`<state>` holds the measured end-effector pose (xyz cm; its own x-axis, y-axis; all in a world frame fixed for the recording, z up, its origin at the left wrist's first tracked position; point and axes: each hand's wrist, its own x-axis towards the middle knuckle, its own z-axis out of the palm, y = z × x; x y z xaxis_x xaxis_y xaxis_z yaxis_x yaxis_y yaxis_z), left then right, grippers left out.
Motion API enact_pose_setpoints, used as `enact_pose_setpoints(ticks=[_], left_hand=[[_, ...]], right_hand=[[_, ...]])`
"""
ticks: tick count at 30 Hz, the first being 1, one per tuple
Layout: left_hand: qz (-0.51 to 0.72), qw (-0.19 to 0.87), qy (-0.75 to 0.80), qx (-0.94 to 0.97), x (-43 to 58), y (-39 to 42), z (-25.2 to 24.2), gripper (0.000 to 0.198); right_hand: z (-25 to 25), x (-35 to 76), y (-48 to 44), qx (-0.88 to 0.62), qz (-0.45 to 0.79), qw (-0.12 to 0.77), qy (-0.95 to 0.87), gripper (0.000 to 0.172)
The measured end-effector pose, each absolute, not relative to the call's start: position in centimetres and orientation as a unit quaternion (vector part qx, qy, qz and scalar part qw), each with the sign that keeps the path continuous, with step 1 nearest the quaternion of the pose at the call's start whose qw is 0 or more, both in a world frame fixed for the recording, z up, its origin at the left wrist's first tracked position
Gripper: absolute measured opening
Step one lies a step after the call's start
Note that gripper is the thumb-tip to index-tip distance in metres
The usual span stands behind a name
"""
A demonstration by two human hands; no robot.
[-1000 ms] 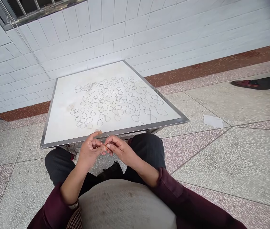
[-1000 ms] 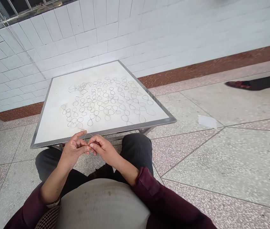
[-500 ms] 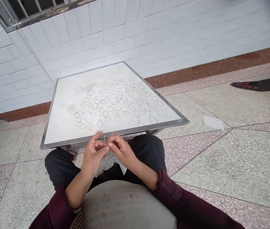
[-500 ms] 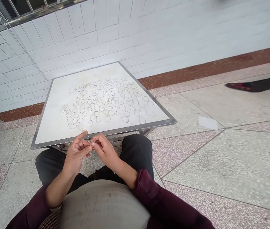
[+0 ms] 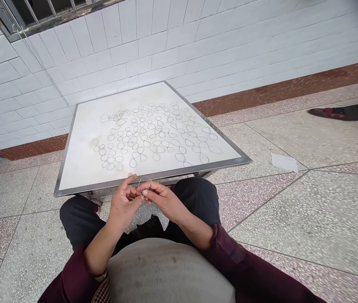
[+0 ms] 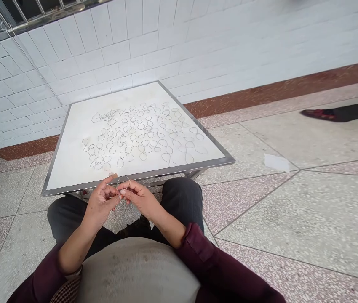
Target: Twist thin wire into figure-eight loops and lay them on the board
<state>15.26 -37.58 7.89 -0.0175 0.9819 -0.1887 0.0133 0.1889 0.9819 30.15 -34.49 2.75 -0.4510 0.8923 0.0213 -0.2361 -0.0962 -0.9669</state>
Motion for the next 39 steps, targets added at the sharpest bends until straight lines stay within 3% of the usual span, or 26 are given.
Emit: enact_pose_setpoints(ticks=[12, 24, 32, 39], left_hand=[[0.406, 0.557, 0.574, 0.442, 14.9, -37.2, 7.6, 0.062], [0.494, 0.52, 0.521, 0.462, 15.5, -37.6, 5.0, 0.051], [0.353, 0.394, 0.578, 0.621, 14.2, -37.5, 5.3, 0.067], [0.265, 0.35, 0.579, 0.687, 13.4, -37.4, 5.9, 0.068]], right_hand=[[2.9, 29.9, -34.1, -0.333, 0.707, 0.403, -0.476, 0.021], [3.4, 28.8, -34.5, -0.385, 0.694, 0.472, -0.384, 0.031], [3.3, 28.2, -35.1, -0.391, 0.707, 0.474, -0.349, 0.035], [2.3, 28.5, -35.1, -0.398, 0.687, 0.457, -0.402, 0.034]])
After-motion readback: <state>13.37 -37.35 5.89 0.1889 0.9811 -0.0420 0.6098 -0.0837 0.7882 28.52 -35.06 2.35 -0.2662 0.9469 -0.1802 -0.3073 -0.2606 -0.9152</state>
